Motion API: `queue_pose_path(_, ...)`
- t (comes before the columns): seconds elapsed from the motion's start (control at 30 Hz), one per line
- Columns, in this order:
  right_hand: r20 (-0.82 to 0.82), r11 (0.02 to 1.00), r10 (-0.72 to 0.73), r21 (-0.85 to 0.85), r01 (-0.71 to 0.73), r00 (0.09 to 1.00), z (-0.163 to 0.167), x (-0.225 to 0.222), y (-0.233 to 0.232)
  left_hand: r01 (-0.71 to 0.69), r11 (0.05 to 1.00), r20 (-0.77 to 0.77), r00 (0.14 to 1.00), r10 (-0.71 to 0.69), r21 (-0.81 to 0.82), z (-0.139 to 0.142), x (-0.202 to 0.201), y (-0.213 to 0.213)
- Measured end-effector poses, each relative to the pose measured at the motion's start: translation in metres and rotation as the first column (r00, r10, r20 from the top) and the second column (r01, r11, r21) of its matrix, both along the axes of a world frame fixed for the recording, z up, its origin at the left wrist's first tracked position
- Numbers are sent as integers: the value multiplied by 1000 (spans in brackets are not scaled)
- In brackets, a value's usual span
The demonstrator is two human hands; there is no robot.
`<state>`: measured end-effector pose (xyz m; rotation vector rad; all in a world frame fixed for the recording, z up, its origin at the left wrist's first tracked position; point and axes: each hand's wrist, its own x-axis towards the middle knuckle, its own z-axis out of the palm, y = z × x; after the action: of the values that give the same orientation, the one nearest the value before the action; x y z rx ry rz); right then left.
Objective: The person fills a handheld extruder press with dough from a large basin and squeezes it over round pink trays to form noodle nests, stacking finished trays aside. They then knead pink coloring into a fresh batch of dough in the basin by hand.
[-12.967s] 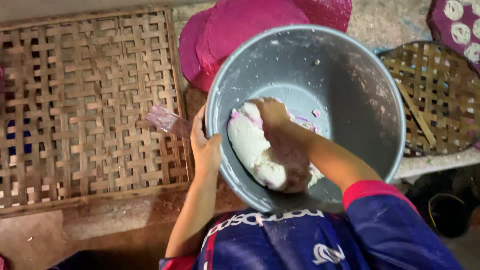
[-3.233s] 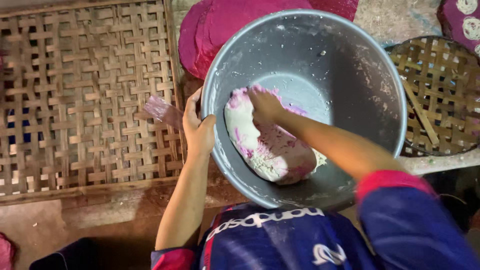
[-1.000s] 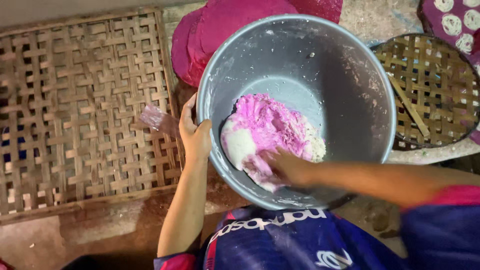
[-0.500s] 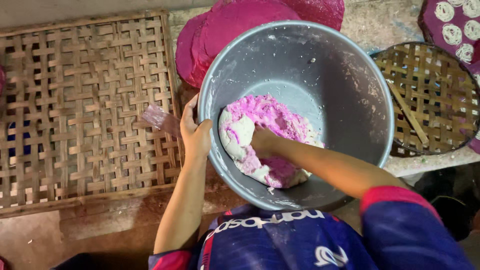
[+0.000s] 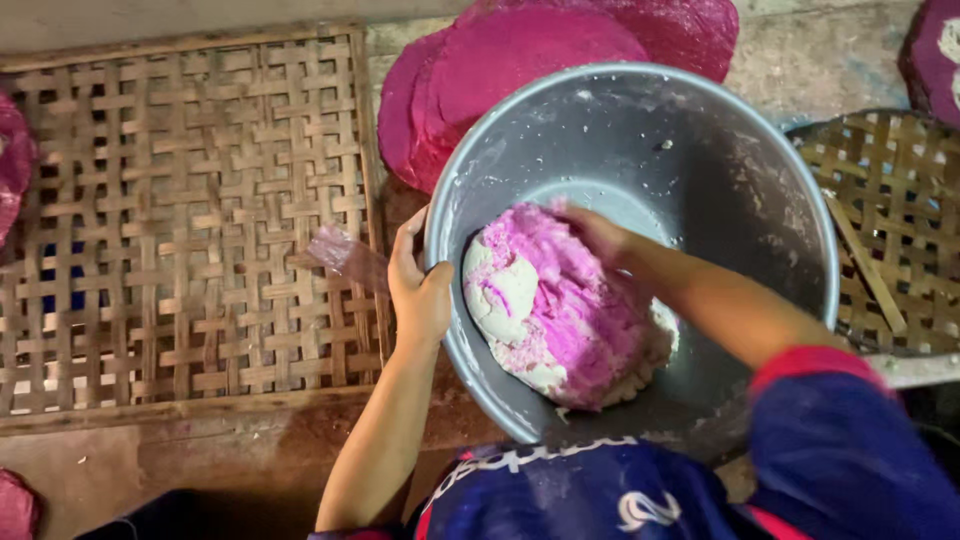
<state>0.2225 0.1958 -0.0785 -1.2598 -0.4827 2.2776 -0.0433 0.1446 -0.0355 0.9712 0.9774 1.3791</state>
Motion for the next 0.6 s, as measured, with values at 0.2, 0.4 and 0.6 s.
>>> queue_pose_path(0.2,127,776,537,313,-547,834,23,-74,-8,-20,1000,-116,993,20,0,-5,-5,6)
queue_pose_path(0.4,375,286,795,463,-839,477,121,-7,-74,-2,1000,-121,993,5,28,-4,-8,2)
queue_pose_path(0.6,985,408,-105,170,-897,138,125,-17,-161,19,1000,-88,996,-20,-11,10,-6,-2)
